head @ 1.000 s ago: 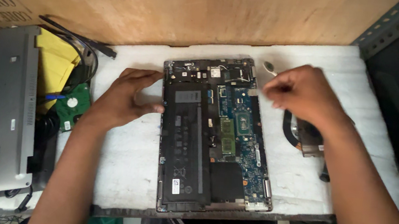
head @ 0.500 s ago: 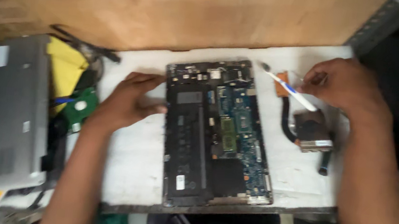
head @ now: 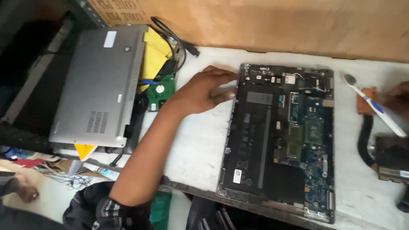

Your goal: The person cleans the internal components of a disassembled laptop. They apply thermal paste to the CPU area, then use a toothbrush to scrub the motherboard and surrounding parts. Finally, they reattach the cooling fan assembly and secure it with a screwdriver.

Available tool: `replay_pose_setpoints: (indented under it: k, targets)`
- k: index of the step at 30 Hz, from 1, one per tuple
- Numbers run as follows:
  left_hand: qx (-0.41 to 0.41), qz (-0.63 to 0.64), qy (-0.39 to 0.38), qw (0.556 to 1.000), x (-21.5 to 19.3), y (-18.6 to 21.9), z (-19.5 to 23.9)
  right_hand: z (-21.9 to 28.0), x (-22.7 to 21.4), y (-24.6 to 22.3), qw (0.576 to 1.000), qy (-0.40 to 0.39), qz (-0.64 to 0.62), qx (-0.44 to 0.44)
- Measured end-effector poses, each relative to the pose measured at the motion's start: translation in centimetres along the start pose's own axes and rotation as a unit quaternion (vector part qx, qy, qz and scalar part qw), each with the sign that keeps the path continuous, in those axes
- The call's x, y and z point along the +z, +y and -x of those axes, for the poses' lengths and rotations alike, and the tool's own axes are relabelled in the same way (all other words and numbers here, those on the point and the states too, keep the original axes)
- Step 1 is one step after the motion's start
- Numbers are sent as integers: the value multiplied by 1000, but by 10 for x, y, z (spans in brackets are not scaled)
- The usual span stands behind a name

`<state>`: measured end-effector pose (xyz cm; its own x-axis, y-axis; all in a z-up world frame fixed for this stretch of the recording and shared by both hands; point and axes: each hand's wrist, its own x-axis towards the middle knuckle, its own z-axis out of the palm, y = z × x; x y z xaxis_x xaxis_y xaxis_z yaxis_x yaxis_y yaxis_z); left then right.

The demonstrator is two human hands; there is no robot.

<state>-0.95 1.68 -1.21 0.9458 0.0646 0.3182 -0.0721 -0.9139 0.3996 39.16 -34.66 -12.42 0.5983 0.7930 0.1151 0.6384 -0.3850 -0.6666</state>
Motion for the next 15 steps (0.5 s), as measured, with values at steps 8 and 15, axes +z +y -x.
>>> replay_pose_setpoints:
  k: [8, 15]
  targets:
    - [18, -2, -8, 1000, -5, 6, -2, 36, -27, -149, 991, -27, 82, 105]
    - [0, -6, -4, 1000, 3, -2, -3, 35, -29, -161, 973, -28, 173, 153]
